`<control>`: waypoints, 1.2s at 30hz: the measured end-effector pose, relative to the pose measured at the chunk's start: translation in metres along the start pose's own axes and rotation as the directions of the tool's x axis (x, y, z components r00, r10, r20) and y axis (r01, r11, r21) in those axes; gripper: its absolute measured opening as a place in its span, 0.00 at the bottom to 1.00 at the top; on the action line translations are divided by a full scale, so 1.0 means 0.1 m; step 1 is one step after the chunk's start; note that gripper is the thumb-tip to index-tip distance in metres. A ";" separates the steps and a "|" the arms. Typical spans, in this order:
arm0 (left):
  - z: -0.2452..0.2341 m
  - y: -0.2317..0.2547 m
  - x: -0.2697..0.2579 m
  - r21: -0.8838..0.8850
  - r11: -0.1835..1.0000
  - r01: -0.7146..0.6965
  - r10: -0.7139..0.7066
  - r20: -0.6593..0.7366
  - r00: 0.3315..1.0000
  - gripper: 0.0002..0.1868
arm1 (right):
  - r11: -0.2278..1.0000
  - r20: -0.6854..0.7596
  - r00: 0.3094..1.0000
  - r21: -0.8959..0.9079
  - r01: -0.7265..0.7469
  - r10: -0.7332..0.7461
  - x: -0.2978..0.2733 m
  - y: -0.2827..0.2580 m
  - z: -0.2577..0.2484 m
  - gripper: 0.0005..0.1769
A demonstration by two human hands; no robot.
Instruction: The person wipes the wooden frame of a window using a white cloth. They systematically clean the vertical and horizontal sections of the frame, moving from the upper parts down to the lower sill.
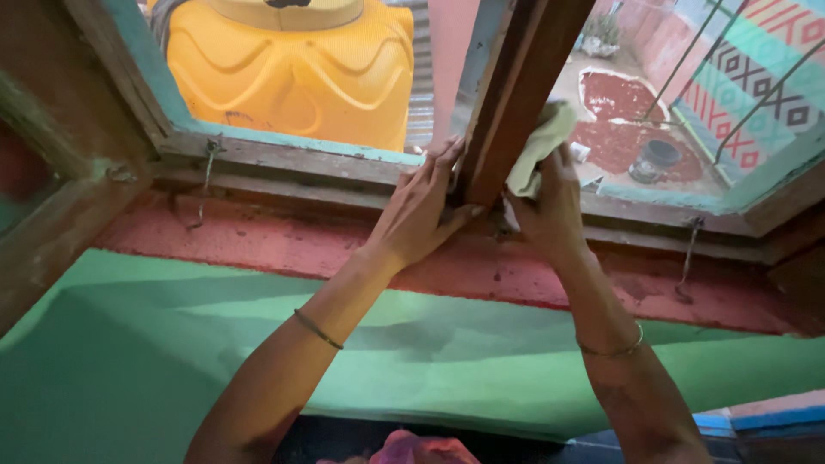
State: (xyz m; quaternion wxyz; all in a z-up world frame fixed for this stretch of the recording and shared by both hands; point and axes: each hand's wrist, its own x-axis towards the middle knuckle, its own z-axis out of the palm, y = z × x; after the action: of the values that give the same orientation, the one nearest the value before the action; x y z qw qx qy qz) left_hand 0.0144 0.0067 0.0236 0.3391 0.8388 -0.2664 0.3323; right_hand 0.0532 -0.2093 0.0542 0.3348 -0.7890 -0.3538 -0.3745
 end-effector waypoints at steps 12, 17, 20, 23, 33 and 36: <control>-0.19 0.19 -0.02 -0.125 0.984 -0.130 0.103 -0.204 0.974 0.37 | 0.979 0.103 0.987 0.147 -0.140 0.126 -0.20 -0.09 -0.12 0.19; -0.20 0.26 -0.04 -0.032 0.896 -0.442 0.442 -0.009 0.897 0.44 | 0.918 0.280 0.960 0.374 -0.131 0.023 -0.46 -0.14 -0.18 0.16; -0.14 0.15 -0.13 -0.110 0.951 -0.287 0.296 0.072 0.952 0.37 | 0.860 0.510 0.860 0.422 -0.287 0.037 -0.37 -0.02 -0.31 0.20; -0.06 0.06 -0.19 -0.076 0.957 -0.280 0.269 -0.129 0.954 0.33 | 0.445 0.493 0.840 0.715 -0.540 0.228 -0.24 0.00 -0.34 0.13; -0.22 0.10 0.50 -0.176 0.947 -0.270 0.142 -0.524 0.840 0.31 | 0.976 -0.048 0.992 0.186 -0.109 0.120 -0.03 0.06 0.19 0.05; -0.14 0.32 0.52 -0.184 0.918 -0.350 0.247 -0.425 0.871 0.33 | 0.982 -0.064 0.979 -0.016 0.191 -0.191 0.05 0.04 0.15 0.13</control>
State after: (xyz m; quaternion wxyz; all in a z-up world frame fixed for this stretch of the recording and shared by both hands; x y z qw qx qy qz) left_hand 0.0206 -0.0145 0.0823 0.4343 0.6524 -0.3607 0.5055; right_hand 0.0640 -0.1984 0.0499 0.3049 -0.7404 -0.4151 -0.4320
